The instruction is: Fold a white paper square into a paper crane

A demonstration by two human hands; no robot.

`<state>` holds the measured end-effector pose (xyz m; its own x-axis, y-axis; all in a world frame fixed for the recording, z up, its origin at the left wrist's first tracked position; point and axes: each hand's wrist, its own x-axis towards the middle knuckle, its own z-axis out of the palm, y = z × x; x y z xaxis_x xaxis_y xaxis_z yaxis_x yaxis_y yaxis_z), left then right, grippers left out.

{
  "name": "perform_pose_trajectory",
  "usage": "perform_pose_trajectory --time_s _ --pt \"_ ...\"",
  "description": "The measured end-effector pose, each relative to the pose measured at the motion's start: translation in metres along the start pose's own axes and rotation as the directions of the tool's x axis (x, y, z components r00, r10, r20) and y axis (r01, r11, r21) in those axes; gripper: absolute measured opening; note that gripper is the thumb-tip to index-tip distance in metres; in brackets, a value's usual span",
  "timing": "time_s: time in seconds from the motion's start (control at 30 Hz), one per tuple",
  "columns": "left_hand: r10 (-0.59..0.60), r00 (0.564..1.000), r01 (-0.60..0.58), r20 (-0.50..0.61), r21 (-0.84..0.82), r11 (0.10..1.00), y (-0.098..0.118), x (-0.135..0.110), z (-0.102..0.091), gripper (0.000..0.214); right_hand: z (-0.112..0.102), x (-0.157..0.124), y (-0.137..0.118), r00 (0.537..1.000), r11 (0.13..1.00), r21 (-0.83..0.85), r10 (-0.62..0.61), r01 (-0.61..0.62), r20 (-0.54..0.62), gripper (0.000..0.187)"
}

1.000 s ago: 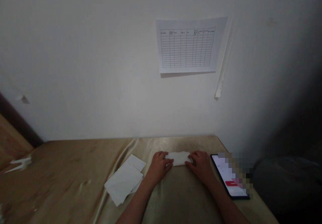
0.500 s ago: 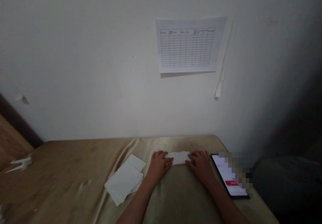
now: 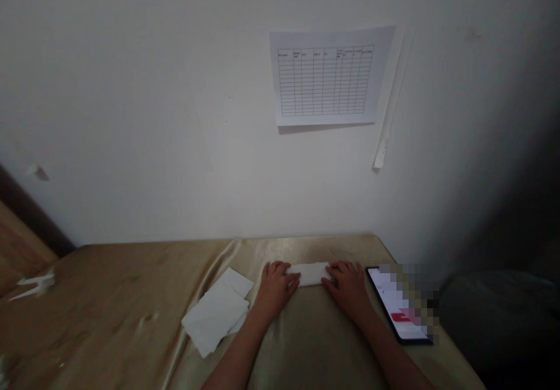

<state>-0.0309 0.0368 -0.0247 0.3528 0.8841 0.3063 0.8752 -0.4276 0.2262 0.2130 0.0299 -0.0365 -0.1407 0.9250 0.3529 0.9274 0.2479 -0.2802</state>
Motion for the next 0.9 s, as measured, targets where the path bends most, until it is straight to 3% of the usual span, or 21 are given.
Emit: perform_pose_trajectory --time_s 0.43,0.67,0.9 --pt "-0.042 0.999 0.041 0.017 0.046 0.998 0.007 0.0 -0.006 0.025 0.0 0.0 -0.003 1.0 1.0 0.006 0.009 -0.009 -0.003 0.027" --pt "-0.046 0.999 0.047 -0.014 0.015 0.999 0.009 0.001 0.0 0.023 0.003 0.002 -0.003 1.0 1.0 -0.004 0.015 -0.015 -0.006 0.025" --pt "-0.006 0.997 0.009 0.083 -0.035 0.999 0.007 0.004 0.006 0.031 0.006 0.002 -0.005 0.999 0.999 -0.03 0.031 -0.031 -0.012 0.025"
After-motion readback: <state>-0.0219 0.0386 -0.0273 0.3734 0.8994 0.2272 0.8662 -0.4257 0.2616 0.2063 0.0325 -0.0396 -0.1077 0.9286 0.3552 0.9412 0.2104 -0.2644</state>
